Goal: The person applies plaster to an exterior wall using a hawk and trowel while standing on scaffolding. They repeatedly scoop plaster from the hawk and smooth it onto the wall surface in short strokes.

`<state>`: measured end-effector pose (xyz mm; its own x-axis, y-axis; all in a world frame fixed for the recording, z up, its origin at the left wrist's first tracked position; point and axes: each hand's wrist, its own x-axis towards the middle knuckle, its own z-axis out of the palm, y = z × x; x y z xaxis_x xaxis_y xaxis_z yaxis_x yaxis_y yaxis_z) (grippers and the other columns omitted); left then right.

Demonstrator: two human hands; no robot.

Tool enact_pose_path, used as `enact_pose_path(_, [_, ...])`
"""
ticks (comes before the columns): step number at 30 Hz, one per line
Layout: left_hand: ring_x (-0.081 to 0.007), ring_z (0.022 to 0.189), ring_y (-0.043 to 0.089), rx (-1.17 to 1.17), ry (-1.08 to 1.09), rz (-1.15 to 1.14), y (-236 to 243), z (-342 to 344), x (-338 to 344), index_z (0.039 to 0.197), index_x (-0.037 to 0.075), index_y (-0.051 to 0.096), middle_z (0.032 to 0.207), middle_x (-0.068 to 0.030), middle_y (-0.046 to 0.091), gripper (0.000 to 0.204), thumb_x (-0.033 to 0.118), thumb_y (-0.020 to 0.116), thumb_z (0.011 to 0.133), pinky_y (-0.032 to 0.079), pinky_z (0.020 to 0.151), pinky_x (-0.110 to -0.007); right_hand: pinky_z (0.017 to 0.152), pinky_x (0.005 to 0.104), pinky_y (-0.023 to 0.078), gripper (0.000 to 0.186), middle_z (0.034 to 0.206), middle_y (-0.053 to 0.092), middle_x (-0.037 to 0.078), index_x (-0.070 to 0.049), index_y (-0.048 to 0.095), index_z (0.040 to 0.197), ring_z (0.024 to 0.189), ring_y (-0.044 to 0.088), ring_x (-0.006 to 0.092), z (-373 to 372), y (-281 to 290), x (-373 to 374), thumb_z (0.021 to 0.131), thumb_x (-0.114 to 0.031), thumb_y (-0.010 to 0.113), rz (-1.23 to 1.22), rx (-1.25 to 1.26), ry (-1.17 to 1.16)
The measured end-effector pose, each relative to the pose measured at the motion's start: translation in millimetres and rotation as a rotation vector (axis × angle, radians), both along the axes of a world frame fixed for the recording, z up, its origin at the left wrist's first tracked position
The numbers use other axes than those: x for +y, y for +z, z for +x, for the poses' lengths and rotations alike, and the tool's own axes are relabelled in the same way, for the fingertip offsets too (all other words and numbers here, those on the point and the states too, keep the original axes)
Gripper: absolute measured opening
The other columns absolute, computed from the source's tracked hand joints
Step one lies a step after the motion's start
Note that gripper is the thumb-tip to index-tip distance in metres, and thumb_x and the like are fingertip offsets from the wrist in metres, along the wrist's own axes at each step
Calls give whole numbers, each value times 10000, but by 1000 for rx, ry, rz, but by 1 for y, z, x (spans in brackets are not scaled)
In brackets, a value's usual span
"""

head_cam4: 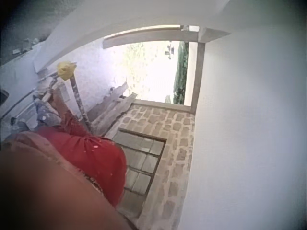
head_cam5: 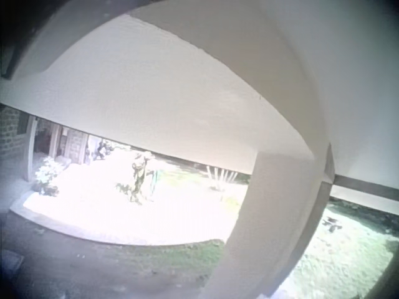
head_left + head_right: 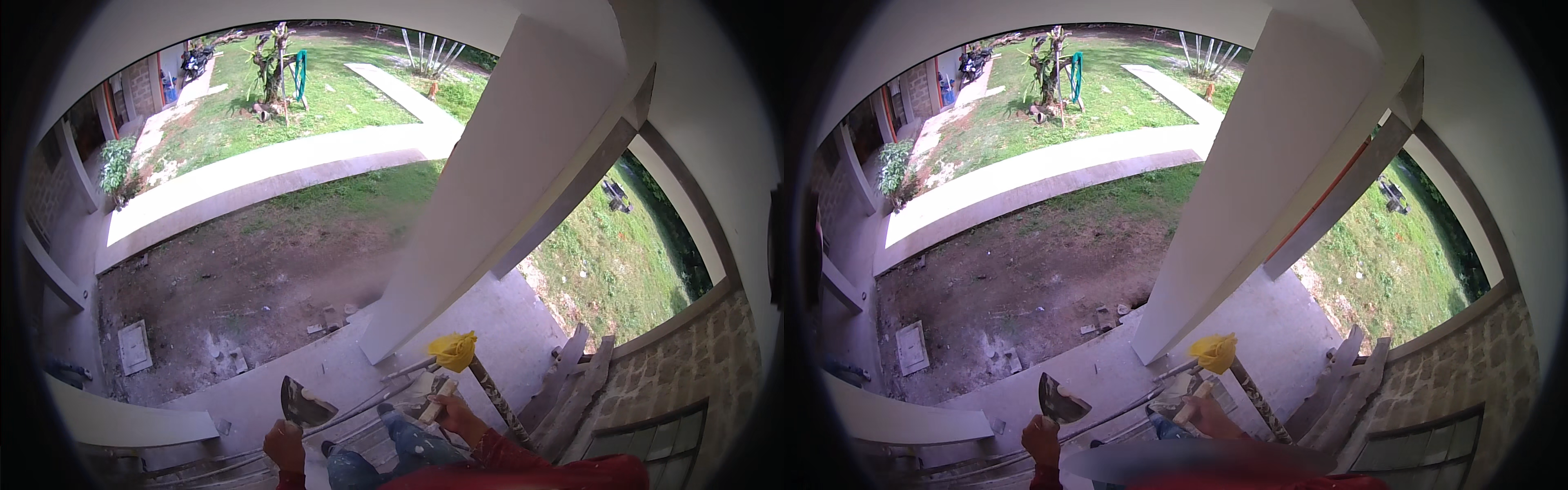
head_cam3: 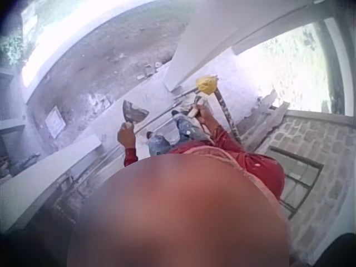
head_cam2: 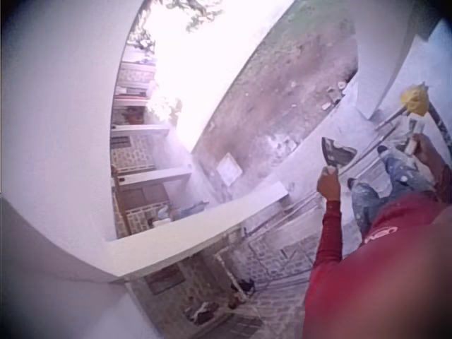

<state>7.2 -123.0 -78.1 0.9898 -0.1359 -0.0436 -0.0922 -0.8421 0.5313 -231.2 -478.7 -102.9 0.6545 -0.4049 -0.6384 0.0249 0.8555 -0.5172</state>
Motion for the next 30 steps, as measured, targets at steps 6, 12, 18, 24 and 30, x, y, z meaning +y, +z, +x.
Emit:
enact_pose_path(6, [-394, 732, 693, -336, -198, -46, 174, 70, -58, 872, 107, 686, 753, -142, 673, 152, 238, 761, 863, 529, 627, -468, 772, 322, 598, 234, 1035, 732, 63, 17, 700, 1126, 879, 727, 162, 112, 145, -40, 905, 21, 775, -584, -200, 38])
enact_pose_path(12, [-353, 803, 741, -491, -269, 227, 305, 71, -89, 1027, 126, 765, 846, -136, 741, 210, 216, 810, 843, 567, 696, -427, 1172, 548, 429, 432, 1447, 663, 202, 3, 683, 1373, 1375, 595, 420, 153, 274, -53, 1057, -285, 614, -1951, -550, 151])
enact_pose_path(18, [-353, 780, 730, -567, -328, 319, 354, 48, -105, 949, 122, 730, 813, -132, 722, 140, 192, 790, 844, 562, 688, -438, 1151, 532, 384, 496, 1383, 715, 158, -24, 707, 1326, 1354, 618, 384, 164, 306, -57, 872, -208, 789, -2201, -611, 230])
enact_pose_path(24, [-354, 758, 720, -579, -355, 415, 354, 38, -109, 904, 121, 704, 794, -130, 706, 114, 191, 768, 840, 556, 669, -449, 1153, 574, 333, 499, 1384, 720, 59, -90, 708, 1321, 1335, 626, 305, 190, 306, -44, 830, -61, 792, -2304, -616, 281])
enact_pose_path(30, [-360, 712, 726, -629, -35, 442, 369, 41, -89, 860, 146, 711, 760, -119, 720, 111, 244, 744, 899, 553, 609, -453, 1183, 643, 308, 398, 1330, 749, 47, -124, 731, 1282, 1308, 657, 241, 210, 290, -32, 896, -39, 774, -2151, -839, 301])
